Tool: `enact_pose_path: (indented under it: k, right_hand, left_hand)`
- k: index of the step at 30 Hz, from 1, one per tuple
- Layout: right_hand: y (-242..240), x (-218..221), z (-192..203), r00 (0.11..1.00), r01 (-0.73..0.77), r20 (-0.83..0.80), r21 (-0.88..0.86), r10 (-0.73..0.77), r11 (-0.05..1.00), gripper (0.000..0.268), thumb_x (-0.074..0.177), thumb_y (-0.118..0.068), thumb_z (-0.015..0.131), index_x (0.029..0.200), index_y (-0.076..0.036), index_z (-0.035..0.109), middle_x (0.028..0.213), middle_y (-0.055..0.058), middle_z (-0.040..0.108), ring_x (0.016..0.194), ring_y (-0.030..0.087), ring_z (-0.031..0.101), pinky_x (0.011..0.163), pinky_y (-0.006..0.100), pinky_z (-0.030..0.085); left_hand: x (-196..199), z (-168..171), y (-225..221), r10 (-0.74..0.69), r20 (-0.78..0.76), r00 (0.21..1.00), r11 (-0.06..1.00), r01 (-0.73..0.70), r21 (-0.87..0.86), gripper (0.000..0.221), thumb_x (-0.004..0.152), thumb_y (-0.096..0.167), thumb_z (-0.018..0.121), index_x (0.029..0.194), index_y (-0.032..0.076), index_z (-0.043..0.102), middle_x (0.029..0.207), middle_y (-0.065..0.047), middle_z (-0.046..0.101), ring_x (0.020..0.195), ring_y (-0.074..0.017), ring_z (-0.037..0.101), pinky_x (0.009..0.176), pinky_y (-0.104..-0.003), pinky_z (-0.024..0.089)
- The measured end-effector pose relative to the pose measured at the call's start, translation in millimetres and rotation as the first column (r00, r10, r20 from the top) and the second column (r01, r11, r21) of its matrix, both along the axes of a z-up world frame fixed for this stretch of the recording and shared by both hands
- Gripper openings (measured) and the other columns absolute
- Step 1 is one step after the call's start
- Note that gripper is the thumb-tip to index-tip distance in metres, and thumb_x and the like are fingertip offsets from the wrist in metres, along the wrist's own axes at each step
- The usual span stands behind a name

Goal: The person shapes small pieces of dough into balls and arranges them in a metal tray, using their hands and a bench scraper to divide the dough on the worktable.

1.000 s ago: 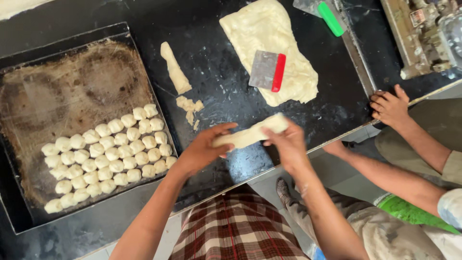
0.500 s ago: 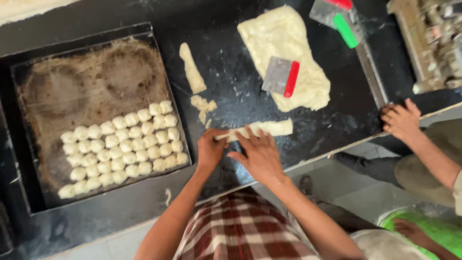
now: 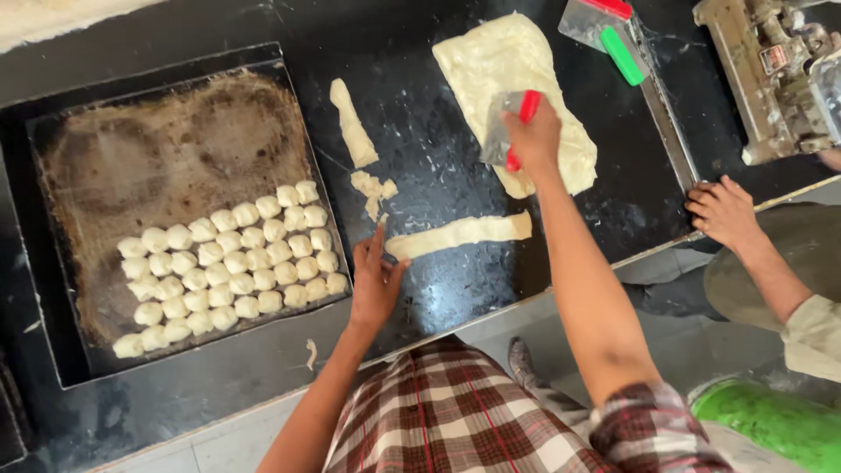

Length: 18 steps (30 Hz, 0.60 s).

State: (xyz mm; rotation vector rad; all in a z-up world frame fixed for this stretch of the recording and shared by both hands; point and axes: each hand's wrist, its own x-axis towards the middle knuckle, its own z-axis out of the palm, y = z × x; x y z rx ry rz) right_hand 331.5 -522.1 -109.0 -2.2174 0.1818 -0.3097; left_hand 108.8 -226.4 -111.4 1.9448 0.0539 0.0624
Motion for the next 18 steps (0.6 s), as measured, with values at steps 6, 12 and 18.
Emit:
enact_pose_path:
  k: [6, 12, 18]
  right_hand:
    - [124.5, -159.3, 88.4, 0.954, -0.292, 0.055, -0.064, 0.296, 0.954, 0.027, 0.097, -0.013, 0.065, 0.119, -0.004, 0.053, 0.087, 0.025, 0.069, 0.083, 0.046, 0.07, 0.071, 0.052, 0.054]
    - [151.7, -135.0, 69.7, 0.961, -0.256, -0.164, -0.207, 0.224, 0.944, 0.029, 0.096, -0.013, 0.063, 0.118, -0.005, 0.046, 0.078, 0.028, 0.068, 0.077, 0.052, 0.066, 0.067, 0.061, 0.049]
    - [125.5, -135.1, 56.4, 0.977, -0.208, -0.12, -0.3, 0.179, 0.931, 0.031, 0.093, -0.011, 0.062, 0.118, -0.004, 0.045, 0.076, 0.029, 0.068, 0.076, 0.052, 0.066, 0.067, 0.061, 0.05]
  left_hand:
    - [-16.6, 1.2, 3.6, -0.241, 0.303, 0.922, 0.878, 0.074, 0.472, 0.045, 0.082, -0.011, 0.062, 0.126, -0.003, 0.065, 0.141, -0.022, 0.053, 0.13, -0.0415, 0.051, 0.109, -0.047, 0.047]
    - [-15.1, -14.5, 4.2, -0.275, 0.223, 0.935, 0.842, 0.123, 0.525, 0.046, 0.08, -0.013, 0.06, 0.125, -0.007, 0.064, 0.143, -0.019, 0.051, 0.135, -0.0428, 0.046, 0.113, -0.052, 0.041]
    - [-5.0, -5.0, -4.3, -0.278, 0.162, 0.947, 0.739, 0.103, 0.666, 0.049, 0.074, -0.012, 0.061, 0.121, -0.001, 0.067, 0.144, -0.021, 0.047, 0.132, -0.0455, 0.044, 0.102, -0.053, 0.042]
